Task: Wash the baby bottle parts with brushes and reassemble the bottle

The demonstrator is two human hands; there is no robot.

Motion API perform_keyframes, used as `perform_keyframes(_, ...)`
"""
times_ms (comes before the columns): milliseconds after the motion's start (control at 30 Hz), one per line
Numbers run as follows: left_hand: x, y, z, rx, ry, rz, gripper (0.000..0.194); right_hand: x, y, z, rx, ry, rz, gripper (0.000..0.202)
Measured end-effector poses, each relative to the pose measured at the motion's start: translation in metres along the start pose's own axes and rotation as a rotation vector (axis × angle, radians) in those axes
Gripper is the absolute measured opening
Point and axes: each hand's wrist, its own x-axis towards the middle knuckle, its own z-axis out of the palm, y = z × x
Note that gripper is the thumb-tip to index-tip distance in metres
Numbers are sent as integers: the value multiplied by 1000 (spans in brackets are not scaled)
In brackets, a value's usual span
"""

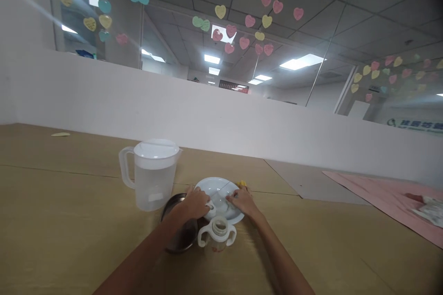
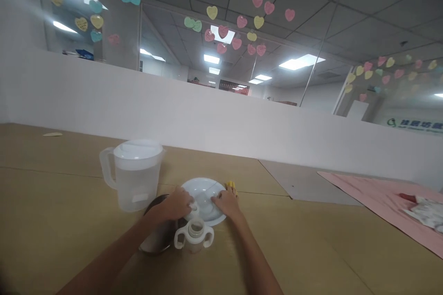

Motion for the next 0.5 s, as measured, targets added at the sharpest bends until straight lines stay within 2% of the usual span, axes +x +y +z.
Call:
perform_keyframes(67,0,-1,-5,2,-13,5,21,-4,-1,-1,1,16,24,34)
perform_keyframes(133,-2,-3,-19,4,-11,7,23,-11,-2,-4,19,33,43,32)
perform_keyframes(200,-8,-5,-44,-1,25,11,28,-21,-2,-7,58,78,63,33)
perform_keyframes(267,-18,-9,-76,-25,85,5,36,-31,-2,-7,101,133,74,38)
perform_keyframes(333,-34,-16,-109,-163,233,-93,38,-41,-1,-5,130,165,79,43)
perform_keyframes(400,-54,-26,-138,-178,341,-156,37,-48,-1,-2,151,181,72,45)
perform_keyframes(467,-74,-42,-156,-147,402,-277,38,-54,-2,2,186,222,61,48)
perform_keyframes(500,-84,-52,-161,-128,396,-337,40,-56,-3,4,210,250,55,50)
